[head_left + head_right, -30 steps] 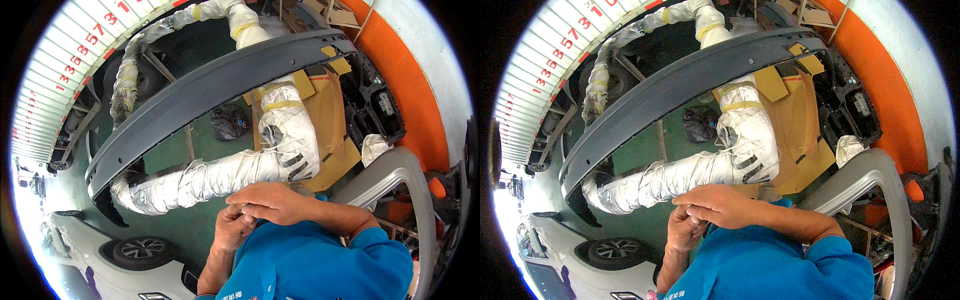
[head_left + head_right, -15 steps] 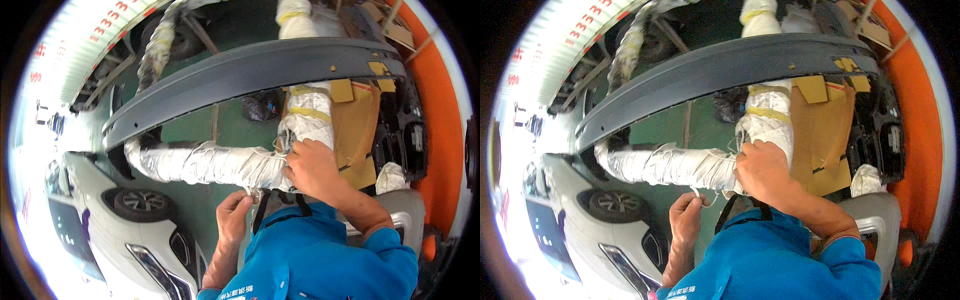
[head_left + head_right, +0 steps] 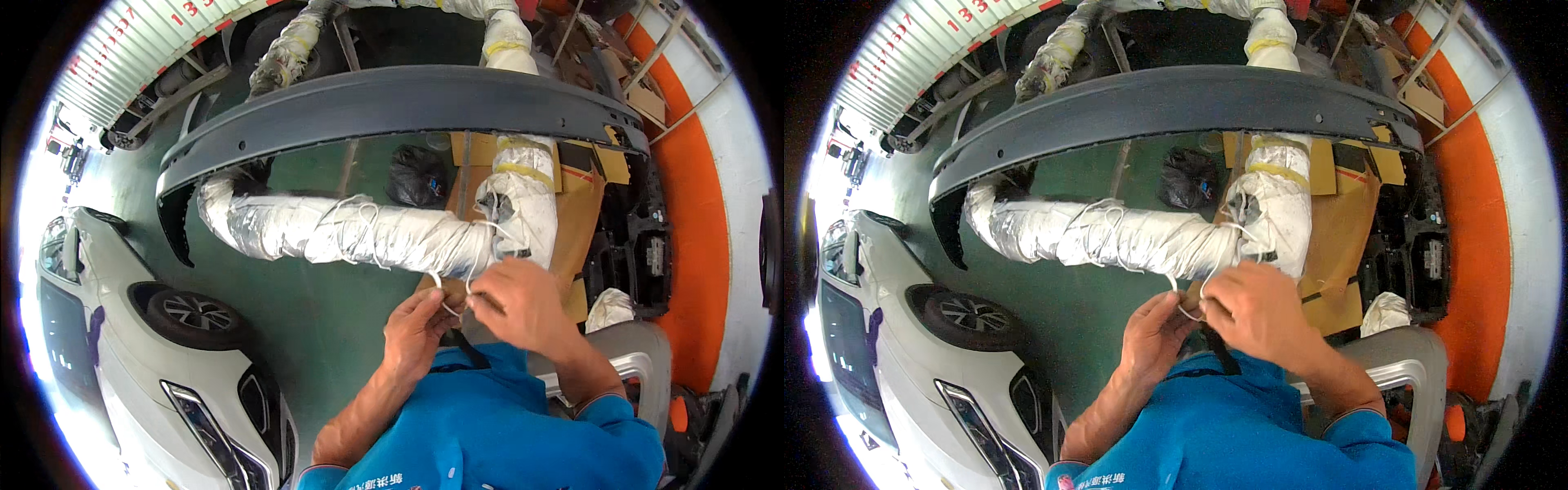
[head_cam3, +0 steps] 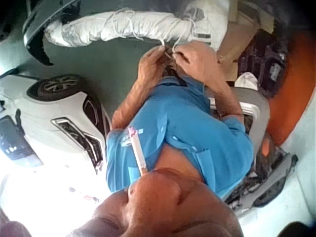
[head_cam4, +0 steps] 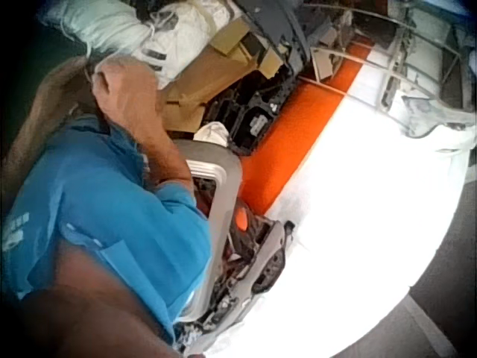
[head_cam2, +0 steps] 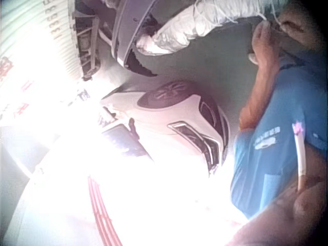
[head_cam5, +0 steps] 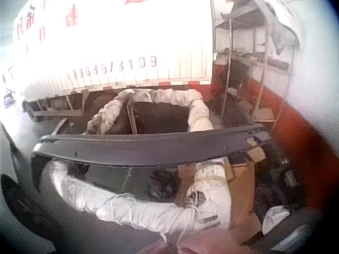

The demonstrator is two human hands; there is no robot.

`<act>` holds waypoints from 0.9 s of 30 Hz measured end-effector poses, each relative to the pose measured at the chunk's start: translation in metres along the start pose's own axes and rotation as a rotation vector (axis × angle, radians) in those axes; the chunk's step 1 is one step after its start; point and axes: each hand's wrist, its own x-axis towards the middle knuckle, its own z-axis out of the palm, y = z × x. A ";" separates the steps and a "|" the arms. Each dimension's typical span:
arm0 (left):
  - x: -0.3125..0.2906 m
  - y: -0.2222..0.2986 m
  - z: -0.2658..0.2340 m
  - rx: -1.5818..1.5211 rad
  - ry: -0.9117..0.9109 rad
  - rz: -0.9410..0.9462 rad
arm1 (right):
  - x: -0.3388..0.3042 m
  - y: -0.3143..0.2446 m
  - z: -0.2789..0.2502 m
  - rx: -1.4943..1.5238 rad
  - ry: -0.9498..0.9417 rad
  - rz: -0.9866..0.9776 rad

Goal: The person gathers flattened cardboard pieces on the floor, aligns them, and ties them together using white string. They then lift the bundle and move it toward a car part on a stand.

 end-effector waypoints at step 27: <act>-0.056 0.015 -0.041 0.119 -0.158 0.106 | -0.038 -0.020 0.068 1.176 -0.200 0.703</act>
